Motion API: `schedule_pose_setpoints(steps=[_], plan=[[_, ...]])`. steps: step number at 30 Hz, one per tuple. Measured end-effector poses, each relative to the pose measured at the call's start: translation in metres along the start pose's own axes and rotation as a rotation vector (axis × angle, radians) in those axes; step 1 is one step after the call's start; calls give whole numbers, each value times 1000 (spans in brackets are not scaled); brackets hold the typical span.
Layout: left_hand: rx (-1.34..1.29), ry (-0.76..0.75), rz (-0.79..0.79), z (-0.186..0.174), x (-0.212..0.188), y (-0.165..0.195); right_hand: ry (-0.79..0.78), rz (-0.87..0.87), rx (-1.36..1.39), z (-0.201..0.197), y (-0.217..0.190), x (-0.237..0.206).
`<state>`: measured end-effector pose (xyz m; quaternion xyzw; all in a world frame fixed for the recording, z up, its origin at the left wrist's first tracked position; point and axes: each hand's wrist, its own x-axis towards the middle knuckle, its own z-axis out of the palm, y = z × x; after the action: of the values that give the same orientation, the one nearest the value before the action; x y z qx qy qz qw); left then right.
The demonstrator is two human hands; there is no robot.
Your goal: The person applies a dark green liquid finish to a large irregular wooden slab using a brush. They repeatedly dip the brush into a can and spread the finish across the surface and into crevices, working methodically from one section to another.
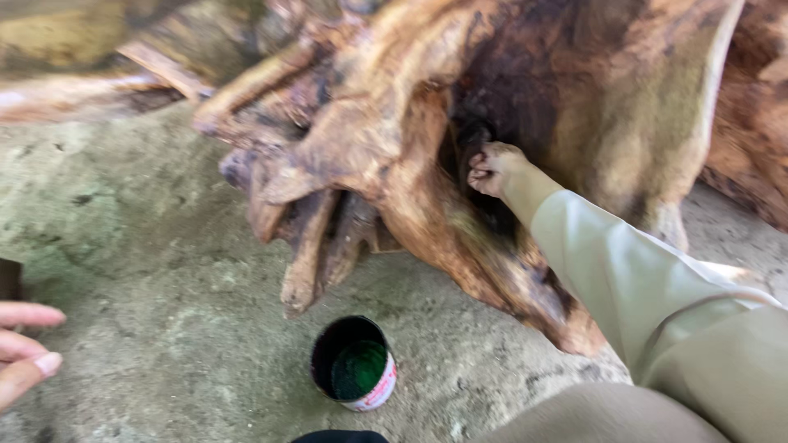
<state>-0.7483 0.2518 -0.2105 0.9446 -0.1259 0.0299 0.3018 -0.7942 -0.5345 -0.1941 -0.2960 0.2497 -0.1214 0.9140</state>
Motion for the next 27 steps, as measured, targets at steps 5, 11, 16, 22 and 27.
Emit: schedule_pose_setpoints(steps=[5, 11, 16, 22, 27], plan=[[-3, -10, -7, -1, -2, -6, -149, -189, 146, -10, 22, -16], [7, 11, -22, -7, -7, 2, 15, -230, -10, -14, 35, -29], [-20, 38, -21, -4, -5, 7, -30, -841, -390, -3, 51, 9], [-122, -4, 18, -5, 0, 2, -176, -639, 180, -23, 57, 42], [-145, -13, -24, -5, -2, -5, 30, -635, -316, -25, 38, 44]])
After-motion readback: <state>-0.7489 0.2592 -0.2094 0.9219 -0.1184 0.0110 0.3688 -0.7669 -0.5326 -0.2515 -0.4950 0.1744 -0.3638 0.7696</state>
